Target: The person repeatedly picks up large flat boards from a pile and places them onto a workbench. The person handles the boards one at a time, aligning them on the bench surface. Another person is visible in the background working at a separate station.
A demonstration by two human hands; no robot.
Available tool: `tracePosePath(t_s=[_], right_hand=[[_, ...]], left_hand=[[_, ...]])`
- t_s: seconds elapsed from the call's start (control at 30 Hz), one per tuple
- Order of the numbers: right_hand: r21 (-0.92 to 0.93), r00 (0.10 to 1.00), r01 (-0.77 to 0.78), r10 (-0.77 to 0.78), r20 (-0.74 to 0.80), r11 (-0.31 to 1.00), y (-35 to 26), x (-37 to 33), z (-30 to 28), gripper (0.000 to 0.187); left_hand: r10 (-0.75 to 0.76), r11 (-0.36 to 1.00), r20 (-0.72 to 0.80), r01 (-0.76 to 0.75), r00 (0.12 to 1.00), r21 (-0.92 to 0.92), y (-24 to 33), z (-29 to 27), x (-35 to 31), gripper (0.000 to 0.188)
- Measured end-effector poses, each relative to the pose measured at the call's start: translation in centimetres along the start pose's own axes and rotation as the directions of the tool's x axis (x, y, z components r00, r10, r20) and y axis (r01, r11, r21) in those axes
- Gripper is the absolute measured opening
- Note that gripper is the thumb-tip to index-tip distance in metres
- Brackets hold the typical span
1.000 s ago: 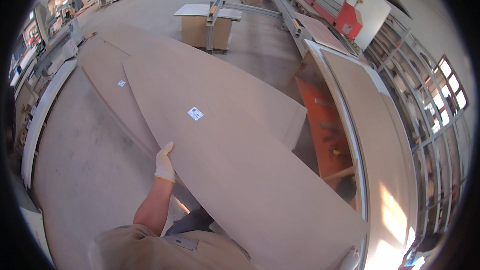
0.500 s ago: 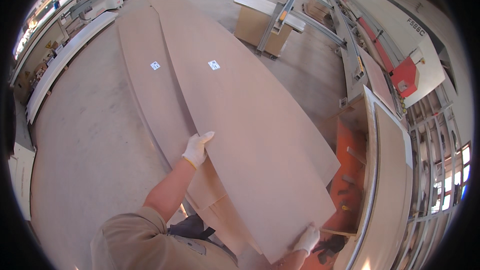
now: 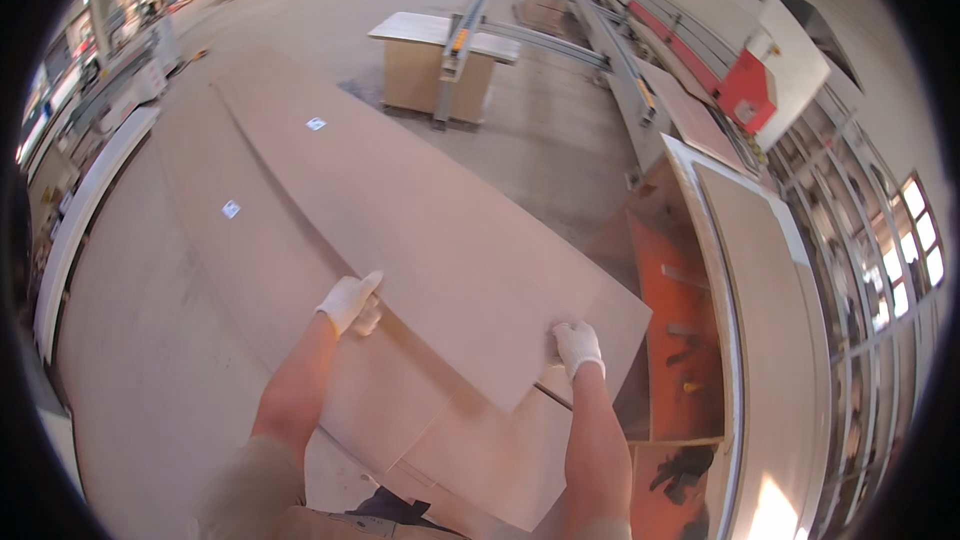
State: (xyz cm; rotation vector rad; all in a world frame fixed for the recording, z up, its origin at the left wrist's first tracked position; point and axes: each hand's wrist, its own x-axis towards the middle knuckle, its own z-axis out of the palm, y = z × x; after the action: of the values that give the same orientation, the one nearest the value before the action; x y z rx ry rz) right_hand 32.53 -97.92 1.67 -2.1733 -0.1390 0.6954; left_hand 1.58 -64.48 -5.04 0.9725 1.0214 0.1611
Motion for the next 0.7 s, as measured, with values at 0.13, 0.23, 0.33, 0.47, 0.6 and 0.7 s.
tracePosePath(t_s=[0.13, 0.23, 0.33, 0.47, 0.6, 0.7], right_hand=[[-0.326, 0.991, 0.034, -0.075, -0.114, 0.945, 3.6, 1.0, -2.5, 0.035], [-0.557, 0.958, 0.262, -0.282, 0.051, 0.788, 9.8, -4.1, -2.6, 0.040], [-0.612, 0.955, 0.286, -0.168, 0.244, 0.738, 14.0, -11.2, -4.7, 0.045], [-0.572, 0.954, 0.130, 0.054, 0.294, 0.810, 19.1, -16.8, -10.4, 0.053], [-0.645, 0.986, 0.072, 0.042, 0.159, 0.761, 18.8, -19.9, -18.0, 0.051], [-0.691, 0.998, 0.058, -0.038, 0.044, 0.720, 16.9, -21.6, -24.6, 0.044]], left_hand=[[0.021, 0.877, -0.099, 0.029, 0.995, 0.480, 0.3, 4.6, -4.2, 0.049], [0.019, 0.891, -0.017, -0.009, 1.000, 0.454, -5.1, 5.6, -5.2, 0.045], [-0.003, 0.887, 0.015, -0.004, 1.000, 0.463, -9.0, 7.5, -6.8, 0.047], [0.033, 0.878, -0.006, -0.026, 0.999, 0.478, -11.8, 10.6, -10.6, 0.045], [0.059, 0.819, 0.021, -0.060, 0.998, 0.570, -12.9, 14.2, -13.3, 0.045], [0.093, 0.789, 0.027, -0.091, 0.995, 0.607, -14.8, 17.3, -15.2, 0.043]])
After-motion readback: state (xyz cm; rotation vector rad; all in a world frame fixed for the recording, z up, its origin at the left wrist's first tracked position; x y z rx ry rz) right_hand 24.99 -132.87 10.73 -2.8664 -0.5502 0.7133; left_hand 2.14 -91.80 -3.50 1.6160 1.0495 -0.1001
